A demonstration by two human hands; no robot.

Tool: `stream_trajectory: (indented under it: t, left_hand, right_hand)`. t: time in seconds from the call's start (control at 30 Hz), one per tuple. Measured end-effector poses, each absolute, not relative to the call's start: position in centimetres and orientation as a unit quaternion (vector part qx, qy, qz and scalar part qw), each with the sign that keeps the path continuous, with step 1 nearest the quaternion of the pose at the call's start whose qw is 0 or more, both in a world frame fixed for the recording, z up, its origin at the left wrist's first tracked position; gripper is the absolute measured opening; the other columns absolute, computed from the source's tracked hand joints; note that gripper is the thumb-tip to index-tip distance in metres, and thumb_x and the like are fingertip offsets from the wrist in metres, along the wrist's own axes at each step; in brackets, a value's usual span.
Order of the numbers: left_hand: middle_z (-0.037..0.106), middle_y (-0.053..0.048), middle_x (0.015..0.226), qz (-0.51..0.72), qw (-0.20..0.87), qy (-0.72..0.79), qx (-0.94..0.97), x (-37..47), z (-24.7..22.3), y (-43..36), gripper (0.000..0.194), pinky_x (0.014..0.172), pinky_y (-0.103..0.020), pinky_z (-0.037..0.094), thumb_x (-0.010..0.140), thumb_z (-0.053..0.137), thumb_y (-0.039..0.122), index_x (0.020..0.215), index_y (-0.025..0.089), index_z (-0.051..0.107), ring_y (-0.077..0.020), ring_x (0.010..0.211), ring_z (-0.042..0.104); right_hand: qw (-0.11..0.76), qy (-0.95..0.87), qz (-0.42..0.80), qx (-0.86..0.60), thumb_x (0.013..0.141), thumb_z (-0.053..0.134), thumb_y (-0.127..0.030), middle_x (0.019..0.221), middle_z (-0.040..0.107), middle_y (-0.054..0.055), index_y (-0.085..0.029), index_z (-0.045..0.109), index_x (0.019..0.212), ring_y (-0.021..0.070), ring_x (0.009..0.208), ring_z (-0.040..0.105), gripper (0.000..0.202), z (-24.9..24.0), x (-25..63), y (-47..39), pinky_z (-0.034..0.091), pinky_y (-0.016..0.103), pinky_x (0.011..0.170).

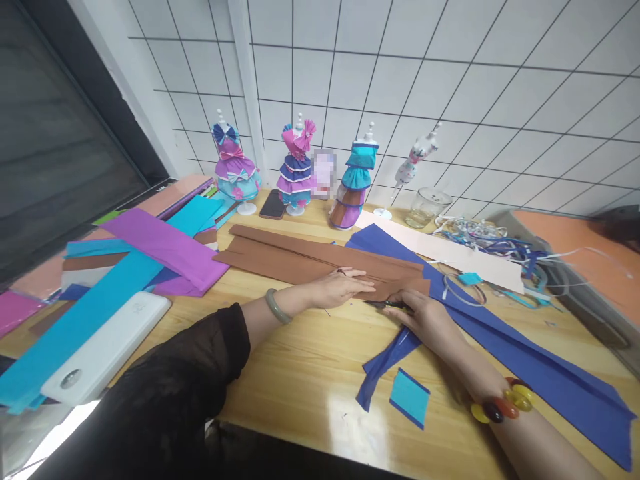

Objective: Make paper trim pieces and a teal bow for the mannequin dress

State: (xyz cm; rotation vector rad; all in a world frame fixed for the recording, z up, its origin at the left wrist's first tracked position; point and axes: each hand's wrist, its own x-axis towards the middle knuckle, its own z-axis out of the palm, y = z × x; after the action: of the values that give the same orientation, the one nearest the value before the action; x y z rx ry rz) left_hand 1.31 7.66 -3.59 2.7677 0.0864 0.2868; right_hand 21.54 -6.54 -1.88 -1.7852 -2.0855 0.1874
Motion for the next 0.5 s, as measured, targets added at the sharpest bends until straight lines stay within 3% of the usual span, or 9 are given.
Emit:
stream_trajectory:
  t: [0.17, 0.27, 0.5]
  left_hand:
    - [0.044, -0.001, 0.136, 0.123, 0.198, 0.024, 0.972, 1.28, -3.97, 7.83, 0.048, 0.107, -0.031, 0.024, 0.087, 0.030, 0.005, 0.131, 0.022, 0.041, -0.0134, 0.133, 0.026]
    - [0.045, -0.001, 0.135, 0.131, 0.212, 0.033, 0.968, 1.33, -3.90, 7.78, 0.042, 0.106, -0.031, 0.026, 0.091, 0.030, 0.014, 0.129, 0.021, 0.044, -0.0141, 0.131, 0.029]
    - [0.046, -0.002, 0.134, 0.104, 0.232, 0.056, 0.965, 1.26, -3.01, 7.47, 0.041, 0.106, -0.030, 0.025, 0.090, 0.030, 0.013, 0.128, 0.021, 0.045, -0.0145, 0.131, 0.030]
  right_hand:
    - [0.179, -0.749, 0.074, -0.633, 0.083, 0.051, -0.047, 0.087, 0.067, 0.008, -0.020, 0.060, 0.091, 0.0228, 0.082, 0.064, 0.029, -1.88, 21.44, -5.87, 0.049, 0.033, 0.071]
    - [0.185, -0.750, 0.084, -0.630, 0.082, 0.051, -0.047, 0.090, 0.067, 0.008, -0.021, 0.060, 0.091, 0.0226, 0.084, 0.064, 0.029, -2.05, 21.43, -5.58, 0.049, 0.033, 0.072]
    - [0.213, -0.737, 0.119, -0.630, 0.081, 0.053, -0.046, 0.089, 0.067, 0.007, -0.020, 0.060, 0.090, 0.0207, 0.079, 0.063, 0.029, -2.32, 21.93, -5.64, 0.049, 0.031, 0.067]
